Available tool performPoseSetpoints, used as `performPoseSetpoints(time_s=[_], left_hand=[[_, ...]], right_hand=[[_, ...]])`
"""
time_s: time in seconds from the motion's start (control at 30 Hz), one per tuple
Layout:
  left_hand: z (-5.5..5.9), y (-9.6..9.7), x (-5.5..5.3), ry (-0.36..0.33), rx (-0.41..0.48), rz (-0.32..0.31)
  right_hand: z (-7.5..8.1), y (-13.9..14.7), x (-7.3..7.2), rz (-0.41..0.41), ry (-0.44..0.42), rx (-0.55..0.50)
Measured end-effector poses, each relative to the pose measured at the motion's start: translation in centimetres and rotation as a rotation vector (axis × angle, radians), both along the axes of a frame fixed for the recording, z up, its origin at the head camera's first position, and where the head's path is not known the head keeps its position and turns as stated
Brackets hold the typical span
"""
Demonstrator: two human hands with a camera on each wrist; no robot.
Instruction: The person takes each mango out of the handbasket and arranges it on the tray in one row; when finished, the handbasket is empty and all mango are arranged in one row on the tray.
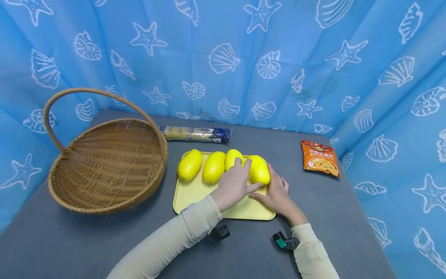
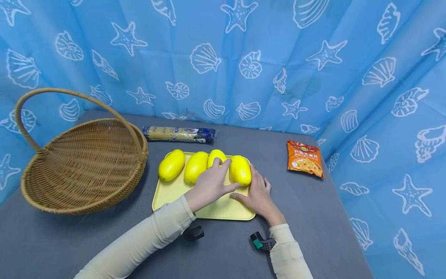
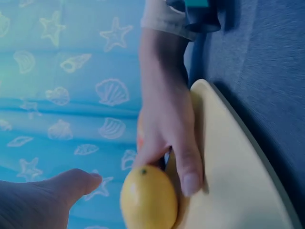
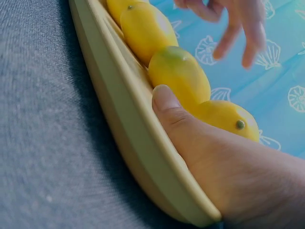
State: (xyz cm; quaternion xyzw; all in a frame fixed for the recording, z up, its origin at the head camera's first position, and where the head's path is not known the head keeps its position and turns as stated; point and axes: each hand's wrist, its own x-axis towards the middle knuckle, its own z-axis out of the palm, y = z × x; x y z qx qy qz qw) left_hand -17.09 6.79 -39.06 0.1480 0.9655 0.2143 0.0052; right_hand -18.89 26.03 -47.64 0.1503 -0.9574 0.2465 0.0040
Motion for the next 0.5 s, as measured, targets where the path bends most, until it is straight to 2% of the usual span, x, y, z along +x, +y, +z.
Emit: performPoseSetpoints(time_s=[0.13, 0.37, 0.5], left_hand=[[0.1, -2.5, 1.3, 0.010, 0.056, -0.005], [-0.5, -5.9, 3.8, -0.024, 0.129, 0.034], [-1.1, -6.9, 4.5, 0.021, 0.148, 0.040]], right_hand=[[-0.3, 0.3, -0.2, -0.008, 0.015, -0.025], [-1.3, 0.6, -0.3, 0.008, 0.036, -0.077], [-1.3, 1.2, -0.1, 0.026, 0.029, -0.108]])
